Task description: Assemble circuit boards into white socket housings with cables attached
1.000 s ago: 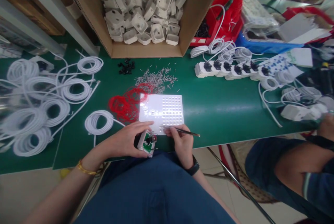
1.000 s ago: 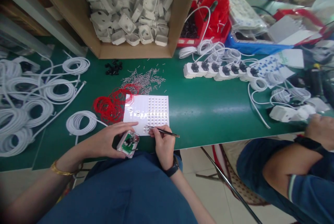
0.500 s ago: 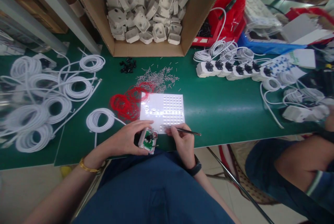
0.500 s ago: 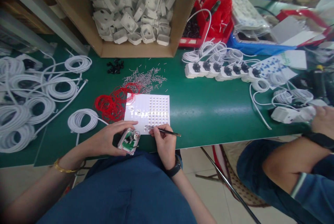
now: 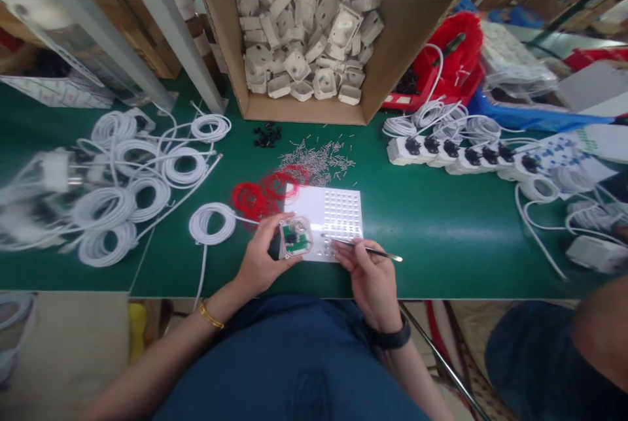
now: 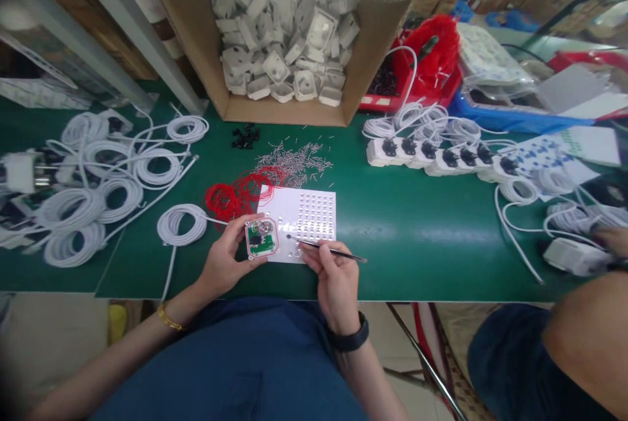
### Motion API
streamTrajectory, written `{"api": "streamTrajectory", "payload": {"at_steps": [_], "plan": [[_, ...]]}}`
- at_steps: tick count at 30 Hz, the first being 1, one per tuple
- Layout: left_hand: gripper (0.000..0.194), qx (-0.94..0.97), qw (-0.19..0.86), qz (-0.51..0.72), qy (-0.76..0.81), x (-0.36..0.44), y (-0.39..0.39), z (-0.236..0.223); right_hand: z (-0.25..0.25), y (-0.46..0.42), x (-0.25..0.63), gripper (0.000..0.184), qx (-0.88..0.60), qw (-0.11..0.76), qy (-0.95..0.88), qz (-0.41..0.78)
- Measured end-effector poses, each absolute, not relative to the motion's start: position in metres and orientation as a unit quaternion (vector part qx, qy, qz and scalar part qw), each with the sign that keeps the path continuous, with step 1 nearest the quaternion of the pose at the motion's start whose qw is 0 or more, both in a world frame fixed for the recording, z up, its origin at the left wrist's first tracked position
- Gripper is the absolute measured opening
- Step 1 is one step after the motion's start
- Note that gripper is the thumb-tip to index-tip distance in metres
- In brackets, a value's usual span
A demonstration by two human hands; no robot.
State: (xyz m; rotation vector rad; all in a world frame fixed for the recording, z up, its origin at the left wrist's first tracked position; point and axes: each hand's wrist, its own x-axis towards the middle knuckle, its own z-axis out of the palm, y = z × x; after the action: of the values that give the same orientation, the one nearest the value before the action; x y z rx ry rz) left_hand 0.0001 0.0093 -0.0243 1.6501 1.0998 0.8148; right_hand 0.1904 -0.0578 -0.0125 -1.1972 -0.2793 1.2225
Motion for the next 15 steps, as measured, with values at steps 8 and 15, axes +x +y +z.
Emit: {"api": "streamTrajectory", "payload": {"at_steps": [8, 15], "plan": [[0.062, 0.695, 0.437, 0.338, 0.460, 0.003, 0.005, -0.028, 0.011, -0.029, 0.165, 0.017, -0.476, 0.636, -0.165, 0.585], [0.063, 0.705, 0.422, 0.330, 0.464, 0.002, 0.006, -0.025, 0.007, -0.032, 0.164, 0.016, -0.510, 0.624, -0.197, 0.558]]}}
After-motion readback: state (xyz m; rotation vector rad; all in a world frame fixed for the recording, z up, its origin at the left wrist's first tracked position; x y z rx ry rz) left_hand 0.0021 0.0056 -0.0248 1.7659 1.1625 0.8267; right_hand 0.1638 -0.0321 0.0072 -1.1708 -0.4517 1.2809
